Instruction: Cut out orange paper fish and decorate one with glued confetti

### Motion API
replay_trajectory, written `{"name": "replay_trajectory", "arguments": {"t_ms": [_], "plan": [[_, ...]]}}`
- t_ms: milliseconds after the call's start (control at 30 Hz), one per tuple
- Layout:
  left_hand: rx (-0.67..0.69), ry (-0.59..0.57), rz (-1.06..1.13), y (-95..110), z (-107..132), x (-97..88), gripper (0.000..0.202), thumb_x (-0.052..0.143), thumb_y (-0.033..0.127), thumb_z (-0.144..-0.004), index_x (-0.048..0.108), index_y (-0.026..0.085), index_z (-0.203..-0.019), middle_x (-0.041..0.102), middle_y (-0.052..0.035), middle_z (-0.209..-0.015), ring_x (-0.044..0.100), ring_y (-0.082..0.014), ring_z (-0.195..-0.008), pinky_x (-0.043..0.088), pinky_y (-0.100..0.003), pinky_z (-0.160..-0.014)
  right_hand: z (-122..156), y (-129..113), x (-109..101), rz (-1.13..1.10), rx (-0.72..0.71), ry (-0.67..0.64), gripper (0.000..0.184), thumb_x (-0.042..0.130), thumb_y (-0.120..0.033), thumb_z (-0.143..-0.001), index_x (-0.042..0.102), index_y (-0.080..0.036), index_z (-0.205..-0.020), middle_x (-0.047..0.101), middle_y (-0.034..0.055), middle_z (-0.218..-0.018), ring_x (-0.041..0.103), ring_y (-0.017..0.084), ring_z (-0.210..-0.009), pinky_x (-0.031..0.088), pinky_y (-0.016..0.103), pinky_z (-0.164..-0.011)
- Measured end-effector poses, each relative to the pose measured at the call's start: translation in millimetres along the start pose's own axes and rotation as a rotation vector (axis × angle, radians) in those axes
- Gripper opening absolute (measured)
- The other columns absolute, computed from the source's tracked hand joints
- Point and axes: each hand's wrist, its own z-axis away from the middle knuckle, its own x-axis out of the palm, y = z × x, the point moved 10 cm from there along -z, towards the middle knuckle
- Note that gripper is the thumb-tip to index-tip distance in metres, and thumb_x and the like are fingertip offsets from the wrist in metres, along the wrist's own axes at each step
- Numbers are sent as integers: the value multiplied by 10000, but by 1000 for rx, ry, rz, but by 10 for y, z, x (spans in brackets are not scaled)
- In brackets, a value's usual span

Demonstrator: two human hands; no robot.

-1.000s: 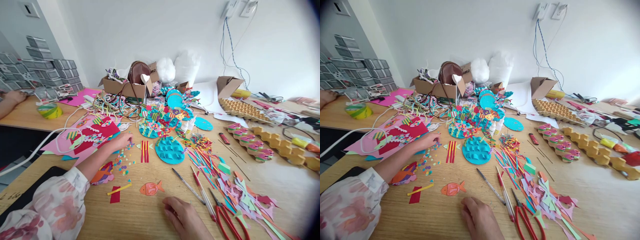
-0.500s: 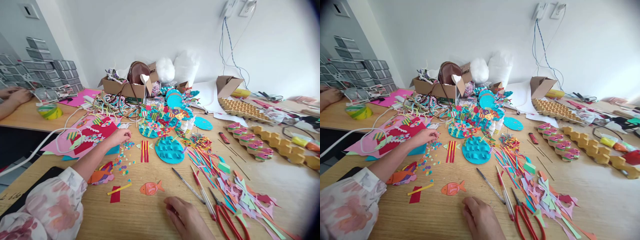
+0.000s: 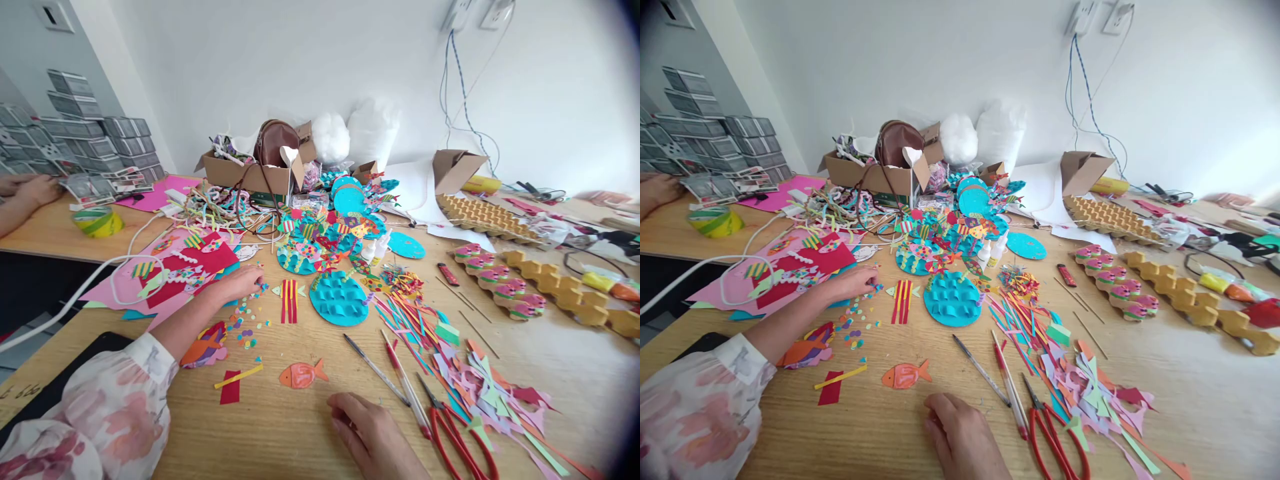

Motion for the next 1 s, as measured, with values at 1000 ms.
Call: {"name": "replay_trajectory", "arguments": {"t_ms": [1000], "plan": [[-119, 36, 261, -296, -51, -86, 298, 533, 307, -862, 539, 148, -1114, 576, -74, -1106, 590, -203, -923, 510, -398, -769, 19, 10, 5, 1, 19, -5, 220, 409, -158, -853, 603, -203, -946, 674, 46, -880, 624, 167, -792, 435, 229, -691]]}}
